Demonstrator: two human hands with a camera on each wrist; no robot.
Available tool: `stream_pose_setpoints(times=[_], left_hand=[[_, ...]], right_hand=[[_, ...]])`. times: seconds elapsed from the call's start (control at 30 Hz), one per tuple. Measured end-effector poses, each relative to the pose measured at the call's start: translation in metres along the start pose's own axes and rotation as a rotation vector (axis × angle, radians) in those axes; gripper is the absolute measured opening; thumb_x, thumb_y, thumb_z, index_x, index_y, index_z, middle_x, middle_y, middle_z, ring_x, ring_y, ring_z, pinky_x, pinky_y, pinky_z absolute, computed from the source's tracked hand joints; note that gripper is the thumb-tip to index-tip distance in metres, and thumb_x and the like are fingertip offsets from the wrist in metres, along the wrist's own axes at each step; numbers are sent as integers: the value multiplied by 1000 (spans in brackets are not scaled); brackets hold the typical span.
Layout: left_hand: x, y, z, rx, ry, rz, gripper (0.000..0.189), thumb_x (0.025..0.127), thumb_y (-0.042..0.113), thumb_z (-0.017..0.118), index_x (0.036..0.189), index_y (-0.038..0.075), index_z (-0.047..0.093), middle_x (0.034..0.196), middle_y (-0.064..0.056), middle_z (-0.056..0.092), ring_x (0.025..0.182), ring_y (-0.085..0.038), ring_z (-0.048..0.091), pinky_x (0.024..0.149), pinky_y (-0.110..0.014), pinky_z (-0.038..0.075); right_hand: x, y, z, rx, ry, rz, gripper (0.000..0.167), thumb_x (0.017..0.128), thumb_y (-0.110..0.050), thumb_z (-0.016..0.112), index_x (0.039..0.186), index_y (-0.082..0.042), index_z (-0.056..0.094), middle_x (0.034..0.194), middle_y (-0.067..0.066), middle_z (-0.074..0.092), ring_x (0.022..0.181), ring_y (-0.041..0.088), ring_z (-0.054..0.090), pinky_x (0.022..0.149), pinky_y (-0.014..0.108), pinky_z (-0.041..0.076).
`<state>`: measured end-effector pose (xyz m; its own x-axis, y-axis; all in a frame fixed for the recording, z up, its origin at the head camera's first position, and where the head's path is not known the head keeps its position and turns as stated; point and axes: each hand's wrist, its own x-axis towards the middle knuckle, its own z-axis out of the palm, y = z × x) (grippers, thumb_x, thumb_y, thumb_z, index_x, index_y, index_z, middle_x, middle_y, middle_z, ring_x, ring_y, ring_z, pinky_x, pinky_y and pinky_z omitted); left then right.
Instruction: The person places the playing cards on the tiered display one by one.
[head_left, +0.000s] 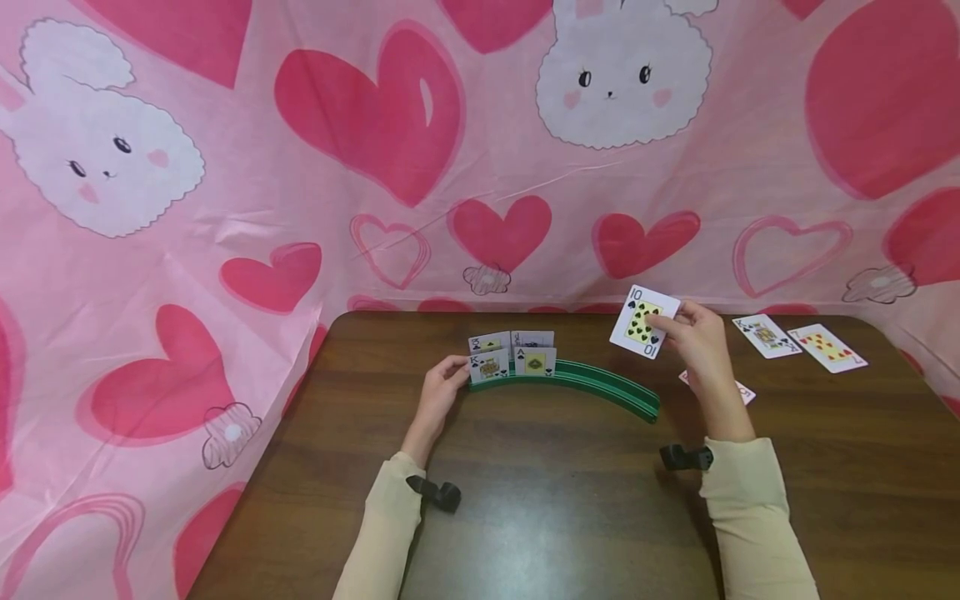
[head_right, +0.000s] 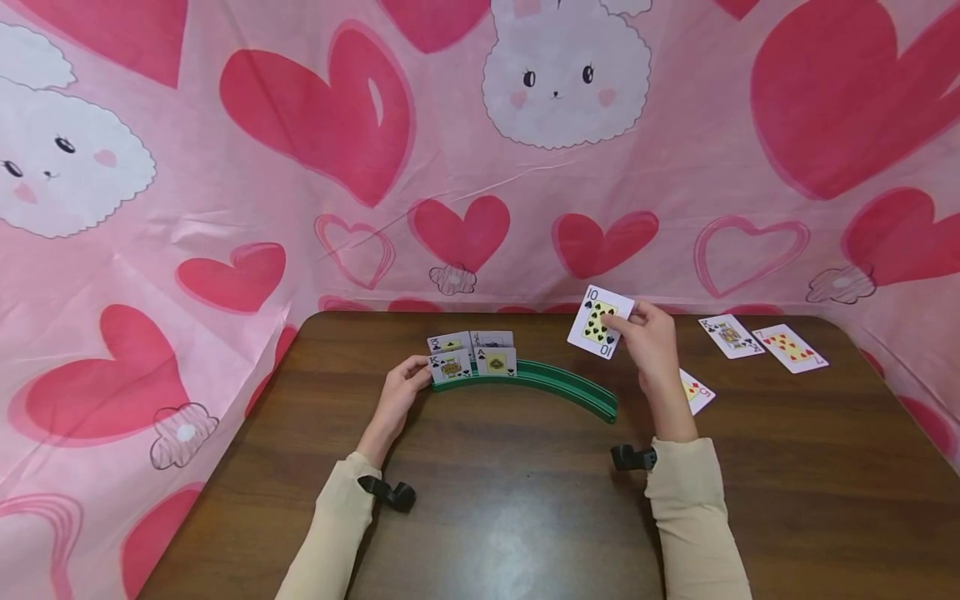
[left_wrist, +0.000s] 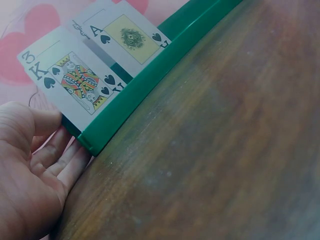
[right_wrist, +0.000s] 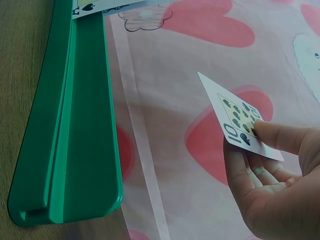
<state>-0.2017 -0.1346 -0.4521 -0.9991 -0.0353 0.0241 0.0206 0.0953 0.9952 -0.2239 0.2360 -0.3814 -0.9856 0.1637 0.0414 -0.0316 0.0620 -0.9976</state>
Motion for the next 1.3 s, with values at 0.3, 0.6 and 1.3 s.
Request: stream_pose_setpoints(times=[0.3, 0.6, 1.3], left_hand=[[0, 1, 1, -3, 7, 4, 21, 101, 0, 59, 115, -14, 66, 116, -22, 69, 99, -13, 60, 86, -24, 48], [0, 1, 1, -4, 7, 3, 21, 101, -1, 58, 114, -15, 66, 116, -24, 69, 99, -13, 61, 86, -24, 48], [-1, 2, 0, -4, -2, 1, 21, 101, -1, 58, 115, -14, 66, 115, -22, 70, 99, -13, 60, 86, -24, 48]], right_hand=[[0, -1, 2, 12, 0, 1, 49, 96, -17, 74, 132, 11, 54, 93, -13, 74, 77, 0, 69, 69, 18, 56], [0, -1, 2, 6, 5, 15, 52, 95, -20, 76, 133, 9, 54, 93, -13, 73, 77, 0, 68, 70, 18, 56], [-1, -2, 6, -29, -9, 1, 47, 98, -16, 71, 132, 12, 54, 87, -20, 70, 77, -1, 68, 71, 20, 57]])
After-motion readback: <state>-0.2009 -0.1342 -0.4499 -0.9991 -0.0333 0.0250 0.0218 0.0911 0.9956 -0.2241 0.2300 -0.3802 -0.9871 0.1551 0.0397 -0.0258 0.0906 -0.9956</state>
